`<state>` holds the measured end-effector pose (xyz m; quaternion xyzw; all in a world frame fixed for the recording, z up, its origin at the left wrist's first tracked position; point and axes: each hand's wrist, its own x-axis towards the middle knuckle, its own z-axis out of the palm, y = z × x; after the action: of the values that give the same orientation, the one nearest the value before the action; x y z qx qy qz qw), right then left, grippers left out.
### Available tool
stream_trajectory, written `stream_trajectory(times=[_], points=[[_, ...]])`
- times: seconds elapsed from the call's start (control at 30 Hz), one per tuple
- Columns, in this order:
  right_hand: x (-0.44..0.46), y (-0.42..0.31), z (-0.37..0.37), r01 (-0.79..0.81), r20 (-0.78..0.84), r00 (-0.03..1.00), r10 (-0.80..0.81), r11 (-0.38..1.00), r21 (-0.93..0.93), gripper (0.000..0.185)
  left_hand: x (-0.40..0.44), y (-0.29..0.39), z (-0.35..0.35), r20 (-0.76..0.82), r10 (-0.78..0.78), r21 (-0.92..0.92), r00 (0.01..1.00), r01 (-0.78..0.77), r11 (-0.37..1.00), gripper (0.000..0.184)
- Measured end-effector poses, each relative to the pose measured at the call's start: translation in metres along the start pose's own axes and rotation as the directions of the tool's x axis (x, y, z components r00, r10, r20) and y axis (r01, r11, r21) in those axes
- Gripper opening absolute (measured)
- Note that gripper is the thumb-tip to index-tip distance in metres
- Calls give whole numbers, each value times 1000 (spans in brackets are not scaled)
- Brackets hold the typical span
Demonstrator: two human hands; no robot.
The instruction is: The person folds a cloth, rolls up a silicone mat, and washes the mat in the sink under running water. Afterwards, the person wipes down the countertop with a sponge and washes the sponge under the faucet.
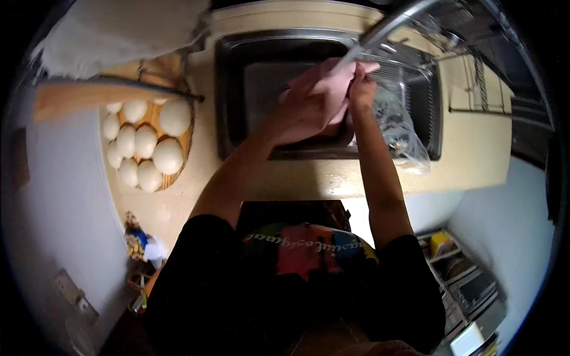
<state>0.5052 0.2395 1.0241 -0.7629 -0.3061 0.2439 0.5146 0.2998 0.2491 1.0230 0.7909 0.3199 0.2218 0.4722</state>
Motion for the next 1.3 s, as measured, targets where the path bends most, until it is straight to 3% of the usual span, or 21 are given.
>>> stream_trajectory(times=[0.03,0.1,0.17,0.2,0.23,0.3,0.33,0.37,0.4,0.5,0.6,0.7,0.77,0.8,0.87,0.9,0.97,1.1,1.17,1.23,1.3], points=[[-14,-18,7,70,40,997,-67,994,-86,36,1,19,-7,18,17,66,1000,-18,998,27],[-59,-29,27,55,198,974,-111,961,270,31,9,60,-9,-29,-473,-761,881,287,582,18],[-74,-24,37,303,251,912,-323,946,116,31,40,34,12,-160,-639,-943,753,76,325,22],[-77,-23,40,372,294,877,-380,924,87,32,39,36,8,-156,-685,-958,712,60,280,23],[-73,-20,40,88,375,896,-237,924,372,34,38,39,3,-151,-729,-971,668,38,235,24],[-62,-23,39,-294,435,900,-15,715,634,37,25,49,6,-233,-389,-651,891,154,743,45],[-47,-17,39,-287,474,877,-84,699,655,37,22,77,-7,-98,-562,-467,821,460,755,51],[-35,-8,37,-276,501,852,-149,686,673,38,23,58,4,-88,-561,-470,823,462,752,51],[-35,0,35,-248,501,858,-116,760,601,36,30,21,25,-171,-368,-668,914,167,725,49],[-73,-14,33,88,378,915,-143,983,160,34,27,47,-3,-51,-472,-626,880,340,702,45],[-79,-19,28,91,298,937,-183,950,298,34,46,6,18,-78,-406,-831,911,165,531,41],[-38,-13,37,149,170,971,-169,981,122,35,47,30,23,-31,-521,-937,853,157,312,39],[-9,1,34,547,-12,836,-548,835,-58,46,43,40,8,-141,-283,-640,949,130,757,41],[-4,-13,21,542,-31,838,-545,838,-67,46,46,54,-5,-125,-271,-637,954,132,759,41],[-2,-56,-11,821,242,571,-784,552,-147,56,51,93,-37,94,-348,-498,933,347,795,45],[5,-52,-16,816,235,578,-782,557,-156,56,54,92,-46,155,-344,-438,926,376,816,45],[18,-40,-27,589,632,666,-397,799,-119,65,69,77,-62,243,-283,-342,928,355,870,46],[2,-70,-50,693,820,520,-239,680,-240,50,97,62,-56,191,-213,132,958,190,973,38],[-7,-31,-42,745,685,524,-506,662,-80,39,101,54,-44,78,-130,209,988,112,971,36],[-23,-19,-47,2,688,726,-14,1000,18,34,102,46,-32,-142,61,379,988,-3,926,33],[-28,-8,-51,-170,661,749,30,974,149,31,83,68,-16,-276,273,595,921,-60,802,51]])
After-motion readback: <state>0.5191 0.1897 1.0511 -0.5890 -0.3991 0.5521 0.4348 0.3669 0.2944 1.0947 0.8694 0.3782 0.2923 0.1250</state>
